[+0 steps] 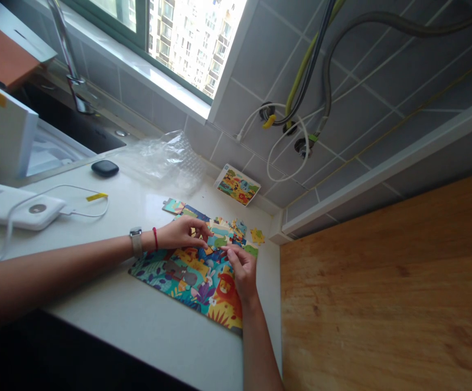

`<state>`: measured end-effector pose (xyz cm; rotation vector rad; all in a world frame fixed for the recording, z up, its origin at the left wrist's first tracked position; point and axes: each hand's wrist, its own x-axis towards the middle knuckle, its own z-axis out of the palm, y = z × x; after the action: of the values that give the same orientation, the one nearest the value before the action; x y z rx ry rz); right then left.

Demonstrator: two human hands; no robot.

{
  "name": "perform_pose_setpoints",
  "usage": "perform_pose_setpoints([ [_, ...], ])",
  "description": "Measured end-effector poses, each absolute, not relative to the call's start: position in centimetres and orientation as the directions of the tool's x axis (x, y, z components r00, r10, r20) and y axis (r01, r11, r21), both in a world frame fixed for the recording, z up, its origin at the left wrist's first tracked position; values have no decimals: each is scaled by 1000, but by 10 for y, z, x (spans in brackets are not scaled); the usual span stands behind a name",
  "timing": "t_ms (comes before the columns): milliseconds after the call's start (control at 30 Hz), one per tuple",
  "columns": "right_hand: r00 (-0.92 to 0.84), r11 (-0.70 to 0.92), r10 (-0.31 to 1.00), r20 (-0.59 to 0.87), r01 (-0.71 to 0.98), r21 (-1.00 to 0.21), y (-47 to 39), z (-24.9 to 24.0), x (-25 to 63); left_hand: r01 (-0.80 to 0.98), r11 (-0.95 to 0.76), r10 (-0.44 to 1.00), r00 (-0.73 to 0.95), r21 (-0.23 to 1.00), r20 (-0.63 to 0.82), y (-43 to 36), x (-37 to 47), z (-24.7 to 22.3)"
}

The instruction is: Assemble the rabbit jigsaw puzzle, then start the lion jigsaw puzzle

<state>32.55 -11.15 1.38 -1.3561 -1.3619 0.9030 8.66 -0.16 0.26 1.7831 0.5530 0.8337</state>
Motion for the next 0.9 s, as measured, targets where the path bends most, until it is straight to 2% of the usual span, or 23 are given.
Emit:
perform_pose_setpoints([
  [133,153,83,980,125,253,-964,-110,13,325,-12,-435,678,654,900,336,-1,85,4],
  [267,178,56,979,97,225,-973,-110,13,326,1,-447,674,658,895,336,-1,85,3],
  [667,83,80,991,103,238,-968,-112,15,325,9,-405,718,622,914,311,-2,86,9],
  [800,80,131,985,155,251,-959,-110,21,322,-5,-289,813,527,957,248,8,81,13],
  [900,86,160,975,204,363,-918,-108,23,321,18,-175,890,431,984,150,26,72,15],
])
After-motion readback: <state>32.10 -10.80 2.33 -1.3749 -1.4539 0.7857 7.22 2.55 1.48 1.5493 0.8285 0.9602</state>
